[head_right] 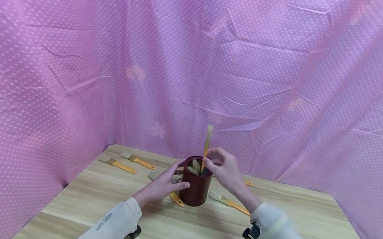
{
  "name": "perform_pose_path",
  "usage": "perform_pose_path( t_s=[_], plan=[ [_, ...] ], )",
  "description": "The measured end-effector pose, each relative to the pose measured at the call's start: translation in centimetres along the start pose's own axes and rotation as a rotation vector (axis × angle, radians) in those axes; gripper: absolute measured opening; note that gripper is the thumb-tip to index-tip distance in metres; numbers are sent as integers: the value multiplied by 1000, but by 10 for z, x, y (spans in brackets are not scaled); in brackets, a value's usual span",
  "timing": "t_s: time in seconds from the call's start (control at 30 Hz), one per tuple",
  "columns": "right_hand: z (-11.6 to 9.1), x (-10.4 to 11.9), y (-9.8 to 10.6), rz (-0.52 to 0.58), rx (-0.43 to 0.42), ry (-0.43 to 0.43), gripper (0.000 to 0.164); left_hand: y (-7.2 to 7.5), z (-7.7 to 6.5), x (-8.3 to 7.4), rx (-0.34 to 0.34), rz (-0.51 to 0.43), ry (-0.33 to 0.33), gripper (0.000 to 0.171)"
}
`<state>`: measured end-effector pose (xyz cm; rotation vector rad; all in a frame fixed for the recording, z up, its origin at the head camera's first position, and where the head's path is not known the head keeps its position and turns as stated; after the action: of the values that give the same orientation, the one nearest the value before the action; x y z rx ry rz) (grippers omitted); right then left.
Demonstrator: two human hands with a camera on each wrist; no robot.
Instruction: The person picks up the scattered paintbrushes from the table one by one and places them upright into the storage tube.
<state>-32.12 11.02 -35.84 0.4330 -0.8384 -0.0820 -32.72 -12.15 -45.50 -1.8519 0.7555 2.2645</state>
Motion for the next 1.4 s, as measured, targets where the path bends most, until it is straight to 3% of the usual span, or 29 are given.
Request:
perform_pose_path(
  t_s=[0.33, 0.8, 0.87, 0.97, 1.13, 1.3, 1.4],
  plan=[
    [-17, -11, -6, -123, 13, -34, 23, -3, 2, 3, 13, 11, -21, 82],
    [-25, -11, 1, -122, 28, -23, 22, -2, 1, 6, 10, 18, -19, 81],
    [-26, -9, -2, -149, 45, 8, 23, -2, 0, 6, 9, 18, -18, 81],
    [-25, -8, -11, -207, 50, 122, 28, -1, -1, 4, 8, 20, -30, 80],
    [-23, -5, -32, -321, -32, 329, 31, -1, 1, 5, 10, 14, -52, 78],
    [-20, -2, -38, -399, -115, 401, 25, -1, 1, 4, 12, 10, -40, 78],
    [-17, -2, -35, -387, -140, 412, 22, 0, 0, 3, 9, 16, -29, 78]
  ],
)
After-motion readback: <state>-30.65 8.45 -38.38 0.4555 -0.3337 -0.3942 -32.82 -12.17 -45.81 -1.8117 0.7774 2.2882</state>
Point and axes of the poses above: each hand's wrist, its own z-axis towards the middle knuckle, its own y-axis out of the back of the hand, x = y × z, the point moved 2 cm from there along z, towards the middle knuckle, and after that the axes turned 8 degrees about y, right-handed, at the moved point
